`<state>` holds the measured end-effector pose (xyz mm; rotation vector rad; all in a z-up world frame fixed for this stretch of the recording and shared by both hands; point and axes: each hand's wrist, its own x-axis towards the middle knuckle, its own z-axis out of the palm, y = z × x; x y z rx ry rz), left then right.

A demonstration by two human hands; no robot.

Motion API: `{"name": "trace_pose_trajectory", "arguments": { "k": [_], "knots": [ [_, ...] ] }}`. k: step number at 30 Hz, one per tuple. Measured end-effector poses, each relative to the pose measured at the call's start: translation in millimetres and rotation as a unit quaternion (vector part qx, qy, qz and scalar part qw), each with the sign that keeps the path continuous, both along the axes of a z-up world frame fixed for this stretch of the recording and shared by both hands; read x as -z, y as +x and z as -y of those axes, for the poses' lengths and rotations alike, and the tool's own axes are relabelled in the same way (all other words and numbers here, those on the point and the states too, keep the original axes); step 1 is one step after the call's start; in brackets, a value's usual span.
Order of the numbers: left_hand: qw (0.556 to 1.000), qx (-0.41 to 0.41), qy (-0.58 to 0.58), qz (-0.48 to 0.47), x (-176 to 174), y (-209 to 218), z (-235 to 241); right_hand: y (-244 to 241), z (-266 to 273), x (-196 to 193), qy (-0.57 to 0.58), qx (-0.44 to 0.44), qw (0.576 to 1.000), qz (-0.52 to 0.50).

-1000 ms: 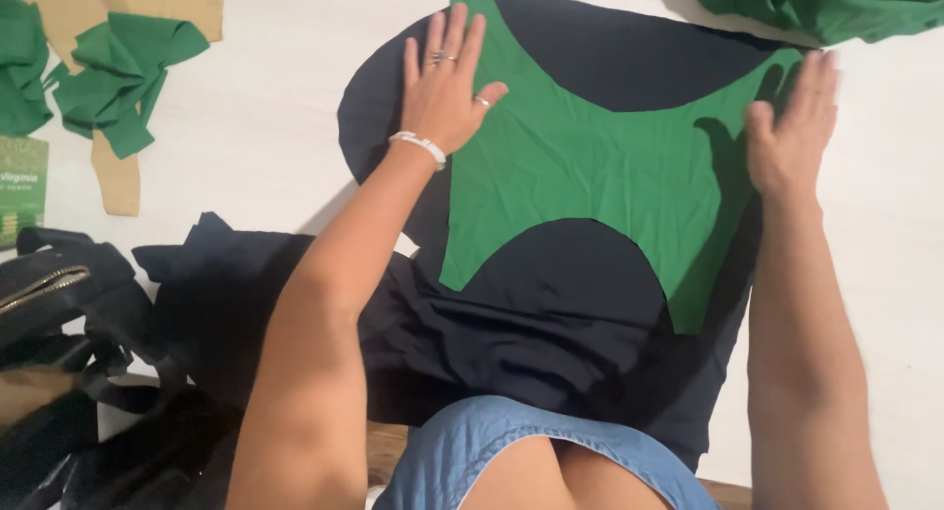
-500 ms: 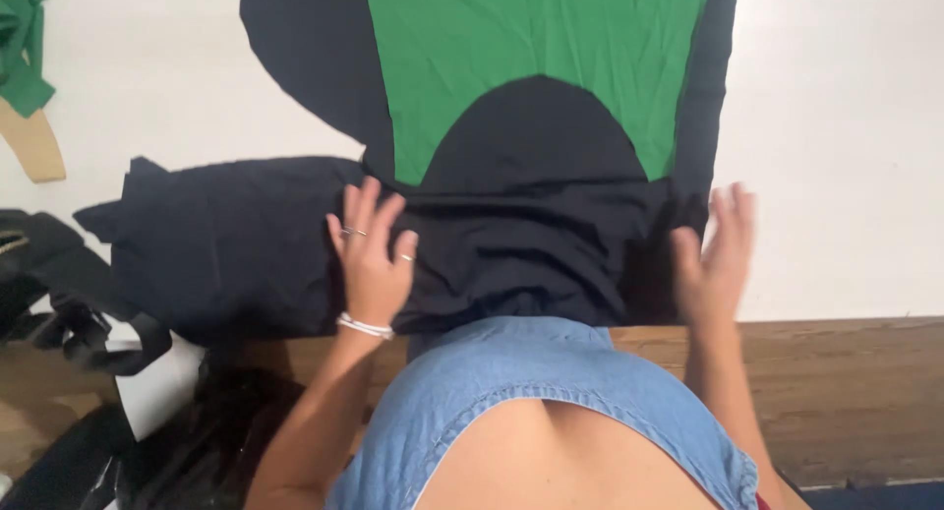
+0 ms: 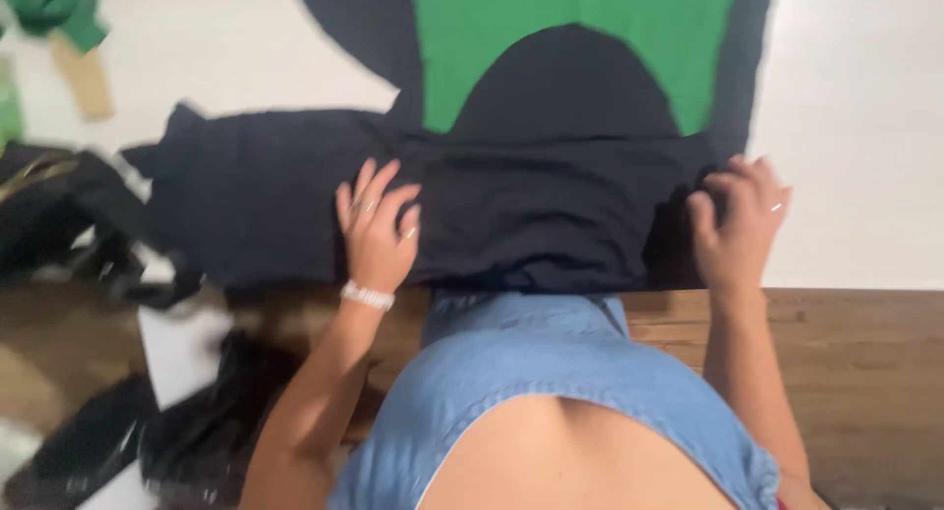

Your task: Pinning a green fabric pattern onto black fabric and cutting it out with scissors

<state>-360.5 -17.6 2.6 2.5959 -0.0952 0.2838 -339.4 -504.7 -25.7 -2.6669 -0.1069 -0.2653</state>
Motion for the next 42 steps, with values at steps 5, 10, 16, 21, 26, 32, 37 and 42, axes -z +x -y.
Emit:
{"name": "trace_pose_trajectory", "arguments": {
  "k": [5,10,16,21,26,32,37,42],
  "knots": [
    [1.000,-0.011,-0.012,0.014,7.1,37.1,8.2,54.9,-37.5,-10.5,0.016,-0.034,0.998,0.057],
    [1.000,-0.012,-0.009,-0.017,16.6,59.6,21.7,79.8,-38.8,5.1,-0.032,-0.045,0.992,0.115],
    [1.000,-0.006,0.020,-0.020,25.6,57.5,21.8,81.6,-43.6,18.6,-0.041,-0.013,0.988,0.146],
    [1.000,0.006,0.027,-0.008,32.5,55.6,20.5,78.6,-44.4,21.4,-0.046,0.003,0.990,0.136],
    [1.000,0.006,0.017,-0.001,33.6,55.4,20.1,79.0,-43.8,21.4,-0.042,0.003,0.989,0.138],
    [1.000,0.014,0.003,0.003,30.3,55.7,20.9,78.4,-45.9,19.9,-0.028,0.006,0.989,0.146],
    [1.000,0.022,0.003,0.004,30.8,55.0,21.3,79.3,-39.7,17.7,0.000,0.011,0.991,0.134],
    [0.999,0.032,-0.013,0.019,28.1,61.0,20.0,94.5,-33.5,11.3,0.030,0.084,0.991,0.098]
  ]
}}
